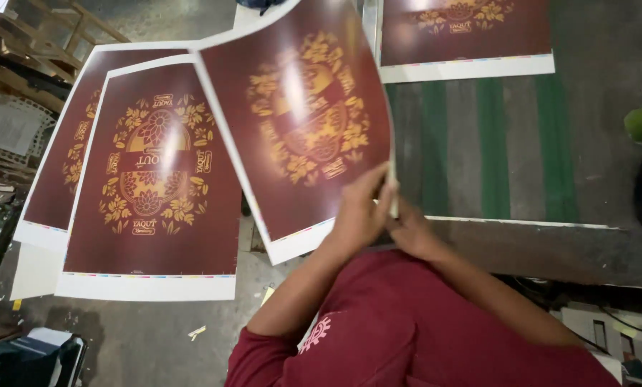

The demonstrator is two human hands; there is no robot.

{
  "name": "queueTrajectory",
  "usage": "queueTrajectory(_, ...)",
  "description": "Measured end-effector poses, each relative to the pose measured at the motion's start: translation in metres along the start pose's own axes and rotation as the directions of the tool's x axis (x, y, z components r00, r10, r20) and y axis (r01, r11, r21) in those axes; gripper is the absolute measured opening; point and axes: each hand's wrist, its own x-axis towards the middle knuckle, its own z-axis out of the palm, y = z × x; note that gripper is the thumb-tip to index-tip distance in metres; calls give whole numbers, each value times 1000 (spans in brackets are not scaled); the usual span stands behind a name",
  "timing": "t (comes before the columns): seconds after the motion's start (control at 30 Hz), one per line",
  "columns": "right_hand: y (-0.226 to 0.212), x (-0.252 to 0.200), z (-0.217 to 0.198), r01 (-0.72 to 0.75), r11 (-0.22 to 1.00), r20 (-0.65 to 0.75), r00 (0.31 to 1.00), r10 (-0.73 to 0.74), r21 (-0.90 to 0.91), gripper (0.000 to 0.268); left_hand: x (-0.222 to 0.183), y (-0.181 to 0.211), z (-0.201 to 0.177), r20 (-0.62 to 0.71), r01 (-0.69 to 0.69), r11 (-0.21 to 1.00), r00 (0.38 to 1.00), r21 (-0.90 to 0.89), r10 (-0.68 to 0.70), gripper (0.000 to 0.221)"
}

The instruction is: The person repeatedly picks up maroon printed sheets from a pile on the left and places them onto a stack on the right. The person handles the sheets one at a time, aligning them on the growing stack throughout the clip.

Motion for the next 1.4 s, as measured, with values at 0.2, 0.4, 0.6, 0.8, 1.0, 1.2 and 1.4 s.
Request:
queueTrajectory(0.2,24,-25,-47,-220,639,-257,784,566,737,28,-17,1,-32,126,-231,924,971,303,201,46)
queueTrajectory(0.4,32,-78,-100,-79,701,-473,684,556,709,19,-76,-63,-137,-245,176,584,969,792,41,36)
queueTrajectory(0.6,20,-115,-130,-56,737,-575,586,571,674,17,-148,-72,-206,-453,493,49,831,869,-324,105)
queueTrajectory(0.8,17,-119,-136,-52,745,-564,620,546,665,21,-192,-87,-213,-436,512,68,788,856,-435,88)
queueTrajectory(1.0,71,-79,-139,-101,718,-496,656,569,689,23,-169,-25,-199,-395,435,-4,812,900,-429,84)
queueTrajectory(1.2,115,-6,-170,-116,690,-451,678,581,714,21,-191,-44,-199,-414,442,-15,828,897,-377,63)
queueTrajectory(1.4,113,26,-190,-208,609,-332,684,650,765,28,-191,-35,-207,-448,470,11,848,882,-283,9)
